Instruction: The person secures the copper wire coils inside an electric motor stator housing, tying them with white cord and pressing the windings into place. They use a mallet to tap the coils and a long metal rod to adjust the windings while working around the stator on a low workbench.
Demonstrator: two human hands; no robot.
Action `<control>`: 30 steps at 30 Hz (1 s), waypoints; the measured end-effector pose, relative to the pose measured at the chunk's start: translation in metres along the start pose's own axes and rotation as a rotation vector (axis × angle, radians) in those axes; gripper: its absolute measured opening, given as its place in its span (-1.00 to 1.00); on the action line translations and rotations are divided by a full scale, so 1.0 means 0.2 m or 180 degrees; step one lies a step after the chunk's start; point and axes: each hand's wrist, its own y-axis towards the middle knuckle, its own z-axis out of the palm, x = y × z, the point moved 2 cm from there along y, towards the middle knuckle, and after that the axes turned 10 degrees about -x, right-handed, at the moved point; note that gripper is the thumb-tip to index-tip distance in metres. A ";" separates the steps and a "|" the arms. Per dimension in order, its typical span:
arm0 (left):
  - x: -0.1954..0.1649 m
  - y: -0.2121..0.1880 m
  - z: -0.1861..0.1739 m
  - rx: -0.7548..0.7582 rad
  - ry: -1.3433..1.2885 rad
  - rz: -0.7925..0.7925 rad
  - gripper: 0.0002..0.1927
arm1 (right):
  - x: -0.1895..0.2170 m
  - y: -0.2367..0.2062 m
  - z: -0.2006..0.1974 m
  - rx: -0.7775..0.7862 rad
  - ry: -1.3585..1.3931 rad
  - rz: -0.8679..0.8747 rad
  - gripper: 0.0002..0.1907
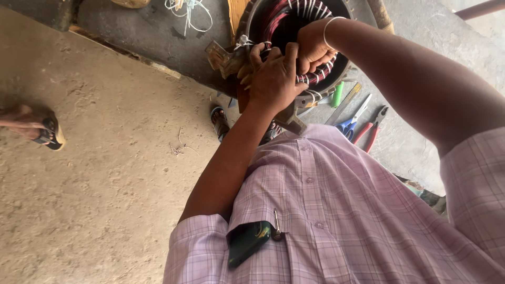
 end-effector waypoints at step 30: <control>0.01 0.01 -0.03 -0.0090 -0.0061 0.0194 -0.17 | -0.11 -0.45 0.23 -0.0460 0.3869 0.0180 -0.74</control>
